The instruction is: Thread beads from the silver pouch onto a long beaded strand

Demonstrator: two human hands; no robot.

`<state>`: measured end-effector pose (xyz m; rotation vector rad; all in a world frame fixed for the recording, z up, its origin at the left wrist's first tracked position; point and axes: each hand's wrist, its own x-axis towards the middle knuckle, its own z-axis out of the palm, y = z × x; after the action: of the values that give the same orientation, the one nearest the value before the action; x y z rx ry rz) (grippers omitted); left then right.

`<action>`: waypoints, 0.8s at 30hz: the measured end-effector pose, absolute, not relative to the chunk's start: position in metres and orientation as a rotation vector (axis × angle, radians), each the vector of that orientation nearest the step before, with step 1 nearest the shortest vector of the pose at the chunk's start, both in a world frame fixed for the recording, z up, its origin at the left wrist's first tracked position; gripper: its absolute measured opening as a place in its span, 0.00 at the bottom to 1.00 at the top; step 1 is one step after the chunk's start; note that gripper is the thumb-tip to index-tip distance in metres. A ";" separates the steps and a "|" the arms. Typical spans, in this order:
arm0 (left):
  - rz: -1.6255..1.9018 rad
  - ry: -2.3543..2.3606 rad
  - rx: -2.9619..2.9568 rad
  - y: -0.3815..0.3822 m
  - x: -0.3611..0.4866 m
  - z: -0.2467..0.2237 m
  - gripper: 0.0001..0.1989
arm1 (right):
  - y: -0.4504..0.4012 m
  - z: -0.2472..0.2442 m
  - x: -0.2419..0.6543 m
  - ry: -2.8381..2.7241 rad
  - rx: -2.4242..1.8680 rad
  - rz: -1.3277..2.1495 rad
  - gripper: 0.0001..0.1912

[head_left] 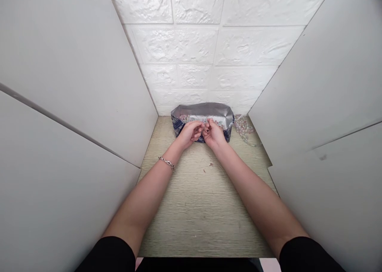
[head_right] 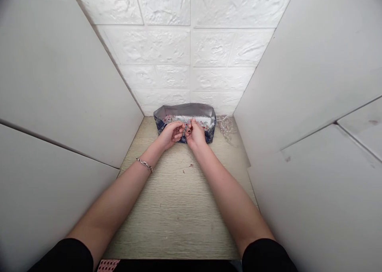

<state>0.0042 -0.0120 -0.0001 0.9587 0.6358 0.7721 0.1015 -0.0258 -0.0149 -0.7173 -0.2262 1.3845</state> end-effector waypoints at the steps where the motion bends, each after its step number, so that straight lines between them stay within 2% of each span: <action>1: 0.772 0.641 0.957 -0.012 0.004 0.000 0.07 | -0.026 -0.015 0.102 -0.238 -0.715 1.396 0.07; 7: 0.774 0.648 0.955 -0.012 0.005 0.000 0.06 | -0.027 -0.013 0.104 -0.236 -0.732 1.413 0.04; 11: 0.806 0.669 0.971 -0.013 0.007 0.001 0.06 | -0.026 -0.014 0.104 -0.235 -0.715 1.423 0.08; 24: 0.895 0.791 1.067 -0.017 0.012 0.002 0.09 | -0.027 -0.015 0.105 -0.321 -0.701 1.471 0.08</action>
<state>0.0118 -0.0169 0.0020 1.0666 0.7912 0.8950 0.1052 -0.0274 -0.0150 -0.7013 -0.3208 1.4707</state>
